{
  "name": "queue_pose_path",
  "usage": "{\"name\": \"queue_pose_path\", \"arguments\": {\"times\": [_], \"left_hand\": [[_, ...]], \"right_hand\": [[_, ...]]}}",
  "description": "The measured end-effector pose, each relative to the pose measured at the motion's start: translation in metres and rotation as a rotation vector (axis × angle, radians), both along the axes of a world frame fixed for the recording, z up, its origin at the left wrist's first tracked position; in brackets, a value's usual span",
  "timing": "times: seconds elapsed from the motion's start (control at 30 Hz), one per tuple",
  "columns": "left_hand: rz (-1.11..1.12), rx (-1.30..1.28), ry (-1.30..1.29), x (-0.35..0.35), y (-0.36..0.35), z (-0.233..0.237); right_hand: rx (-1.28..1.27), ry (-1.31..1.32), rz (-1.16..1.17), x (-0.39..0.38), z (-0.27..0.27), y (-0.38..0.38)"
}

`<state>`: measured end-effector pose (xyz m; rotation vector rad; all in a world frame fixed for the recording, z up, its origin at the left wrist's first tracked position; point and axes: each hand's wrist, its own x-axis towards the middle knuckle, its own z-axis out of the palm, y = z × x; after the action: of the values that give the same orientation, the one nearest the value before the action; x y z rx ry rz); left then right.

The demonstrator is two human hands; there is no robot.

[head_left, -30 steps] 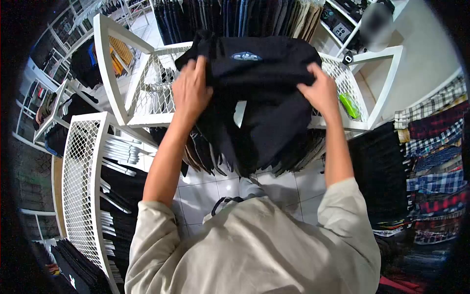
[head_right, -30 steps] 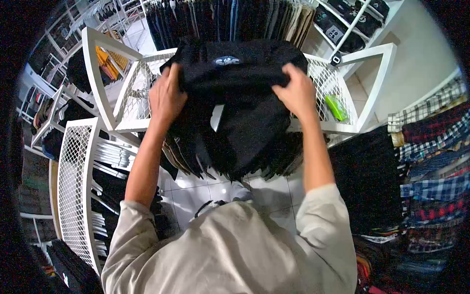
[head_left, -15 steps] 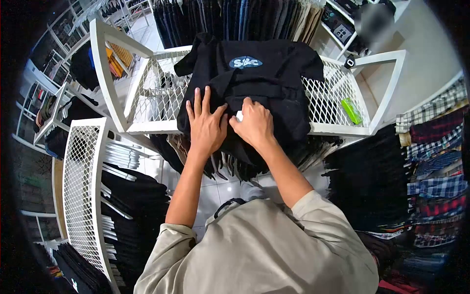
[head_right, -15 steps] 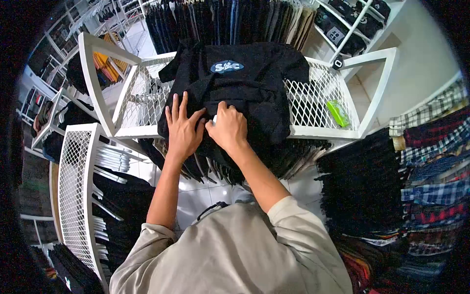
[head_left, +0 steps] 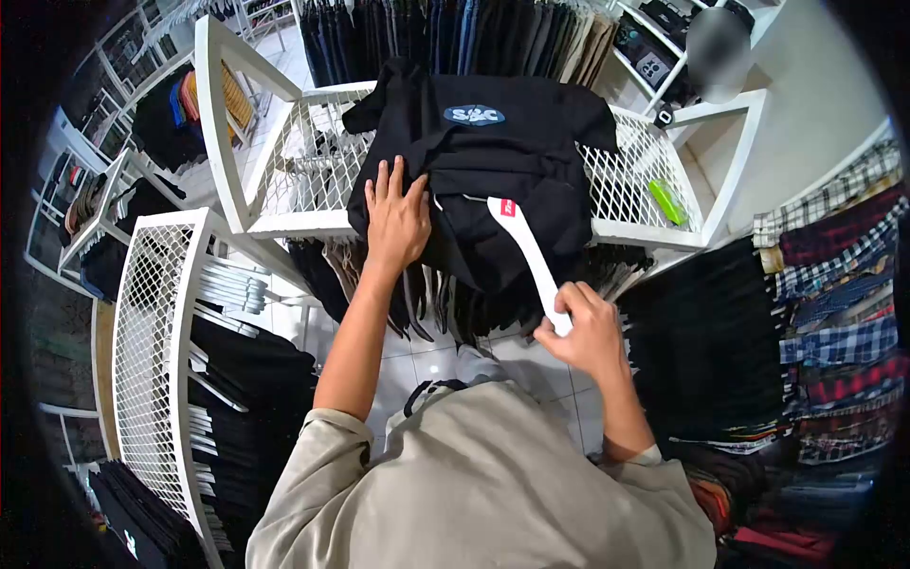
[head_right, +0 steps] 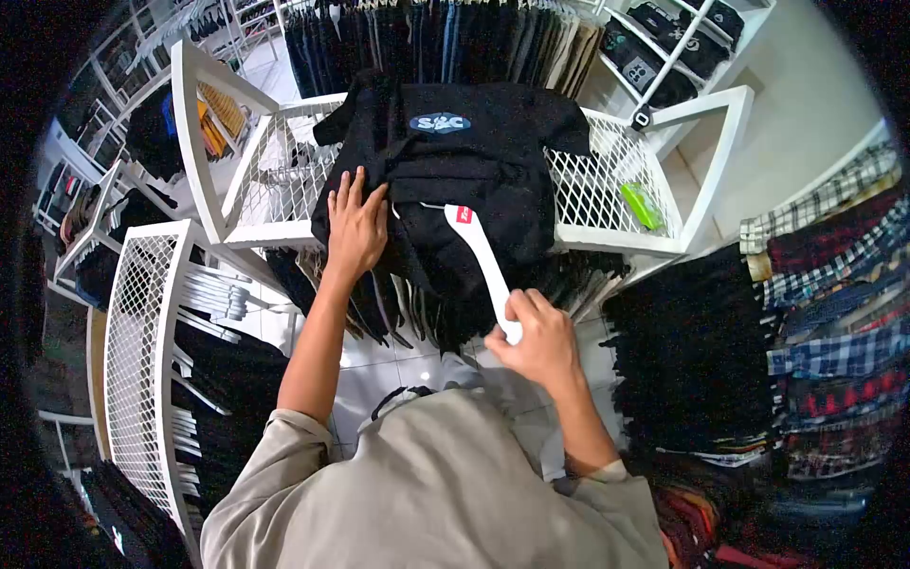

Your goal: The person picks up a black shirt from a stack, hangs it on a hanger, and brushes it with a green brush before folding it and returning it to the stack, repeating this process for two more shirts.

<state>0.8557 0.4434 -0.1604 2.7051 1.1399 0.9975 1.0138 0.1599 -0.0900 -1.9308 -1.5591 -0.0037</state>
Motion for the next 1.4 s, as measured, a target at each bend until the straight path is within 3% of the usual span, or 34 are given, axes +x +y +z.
{"name": "queue_pose_path", "arguments": {"times": [0.1, 0.17, 0.2, 0.23, 0.3, 0.37, 0.5, 0.57, 0.7, 0.77, 0.83, 0.97, 1.03, 1.1, 1.17, 1.27, 1.3, 1.37, 1.4], "left_hand": [[-0.053, -0.031, -0.038, -0.004, 0.002, 0.002], [-0.133, -0.096, -0.334, -0.011, -0.003, 0.005], [-0.086, -0.113, -0.540, -0.012, -0.020, 0.011], [-0.033, -0.096, -0.571, -0.017, -0.040, 0.024], [-0.030, -0.459, -0.739, -0.012, -0.071, 0.017], [-0.068, -0.729, -0.583, -0.001, -0.101, 0.025], [-0.230, -0.933, -0.509, 0.017, -0.109, 0.005], [-0.331, -1.177, -0.725, 0.011, -0.104, -0.007], [-0.320, -1.114, -0.580, -0.054, -0.088, -0.002], [-0.342, -1.111, -0.699, -0.095, -0.091, 0.009], [-0.237, -1.043, -0.550, -0.145, -0.093, 0.029], [-0.238, -0.971, -0.439, -0.243, -0.098, 0.032], [-0.237, -0.928, -0.441, -0.277, -0.108, 0.038], [-0.091, -0.843, -0.347, -0.305, -0.114, 0.029], [0.055, -0.837, -0.372, -0.330, -0.122, 0.007], [0.228, -1.019, -0.583, -0.349, -0.134, -0.012], [0.368, -0.904, -0.632, -0.356, -0.136, -0.052], [0.573, -0.548, -0.600, -0.344, -0.147, -0.070], [0.580, -0.547, -0.610, -0.342, -0.151, -0.090]], "right_hand": [[0.004, 0.013, 0.056, 0.008, -0.012, -0.027], [0.067, 0.134, 0.003, 0.005, -0.025, -0.037], [0.142, 0.120, 0.009, 0.001, -0.036, -0.036], [0.192, 0.165, -0.004, -0.009, -0.041, -0.032], [0.275, 0.258, 0.000, -0.032, -0.052, -0.018], [0.327, 0.207, 0.033, -0.049, -0.073, -0.004], [0.310, 0.169, 0.130, -0.070, -0.099, 0.011], [0.270, 0.204, 0.174, -0.069, -0.098, 0.012], [0.329, 0.313, 0.103, -0.058, -0.074, 0.026], [0.423, 0.134, 0.073, -0.045, -0.067, 0.041], [0.490, 0.000, 0.053, -0.045, -0.043, 0.051], [0.373, -0.126, 0.164, -0.059, -0.019, 0.071], [0.144, 0.137, 0.465, -0.065, -0.017, 0.083], [-0.289, 0.698, 0.662, -0.079, -0.028, 0.096], [-0.671, 0.860, 0.740, -0.091, -0.032, 0.104], [-0.627, 0.950, 0.805, -0.139, -0.052, 0.109], [-0.632, 0.962, 0.794, -0.154, -0.065, 0.109], [-0.553, 0.890, 0.788, -0.188, -0.096, 0.108], [-0.522, 0.842, 0.804, -0.203, -0.113, 0.109]]}}
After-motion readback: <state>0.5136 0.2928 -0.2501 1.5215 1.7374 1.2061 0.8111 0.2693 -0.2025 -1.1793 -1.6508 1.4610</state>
